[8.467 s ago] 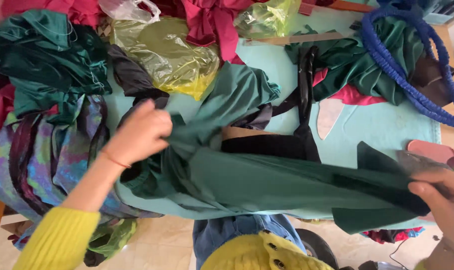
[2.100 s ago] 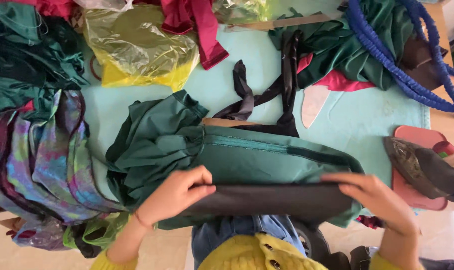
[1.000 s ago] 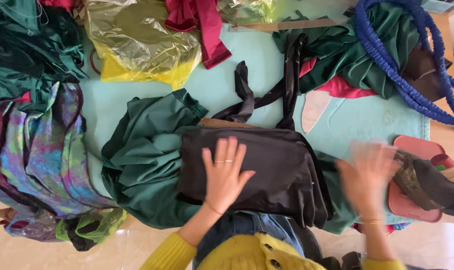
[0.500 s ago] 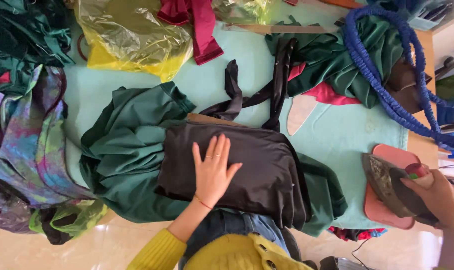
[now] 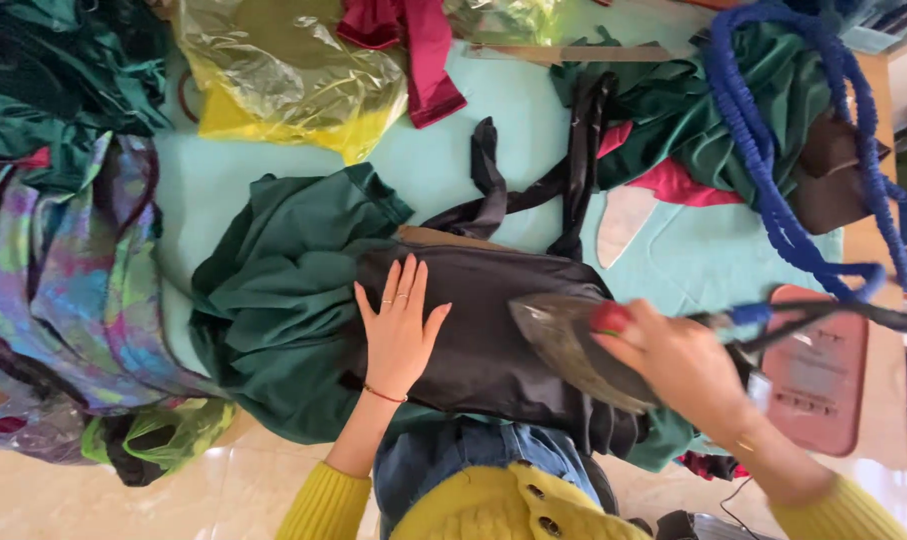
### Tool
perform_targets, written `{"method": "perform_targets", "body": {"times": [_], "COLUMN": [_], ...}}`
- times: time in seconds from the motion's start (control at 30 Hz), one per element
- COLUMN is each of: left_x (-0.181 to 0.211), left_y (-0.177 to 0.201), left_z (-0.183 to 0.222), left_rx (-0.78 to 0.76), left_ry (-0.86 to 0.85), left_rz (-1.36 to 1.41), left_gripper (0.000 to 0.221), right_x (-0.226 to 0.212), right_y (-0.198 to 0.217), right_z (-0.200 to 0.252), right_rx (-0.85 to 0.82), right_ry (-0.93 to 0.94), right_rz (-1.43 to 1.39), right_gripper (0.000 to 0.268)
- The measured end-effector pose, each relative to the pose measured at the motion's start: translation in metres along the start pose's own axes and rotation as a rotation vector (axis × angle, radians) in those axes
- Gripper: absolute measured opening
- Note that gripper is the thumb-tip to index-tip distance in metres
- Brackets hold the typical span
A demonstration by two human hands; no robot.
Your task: Ironing and folding various fabric pieces on a work table in a sewing factory.
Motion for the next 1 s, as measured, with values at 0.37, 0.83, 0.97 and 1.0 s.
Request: {"method": "perform_targets", "body": {"times": [0.37,0.83,0.97,1.0], "left_x": [-0.042,-0.046,-0.042,-0.041], "left_y": [0.040,0.042,0.046,0.049], "left_z": [0.019,0.014,0.013,0.012], "left_rx": [0.145,0.157,0.129,0.135], "left_ry": [0.176,0.185,0.214,0.217], "left_rz": [0.429,0.568,0.611,0.610], "left_gripper": [0.054,0.052,0.052,0.052], "right_x": [-0.078,-0.059,-0.032,-0.031], "right_y": [0.062,0.056,0.048,0.044], "right_z": [-0.200,-0.169,-0.110,-0.102], "right_rx": [0.375,0.167,-0.150,-0.146], "right_ry": [-0.111,-0.188,-0.331,-0.326], "right_rz": [-0.270,-0.271,-0.431,-0.429], "right_gripper": [0.048,0.046,0.045,0.045]}}
Point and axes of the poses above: each hand's wrist, its own z-axis away from the middle knuckle, its own y-axis out of the back of the hand, x = y × z, the point moved 2 cm from there along -z, towards the middle knuckle, and after that the axes turned 6 degrees about y, right-handed, at the moved point
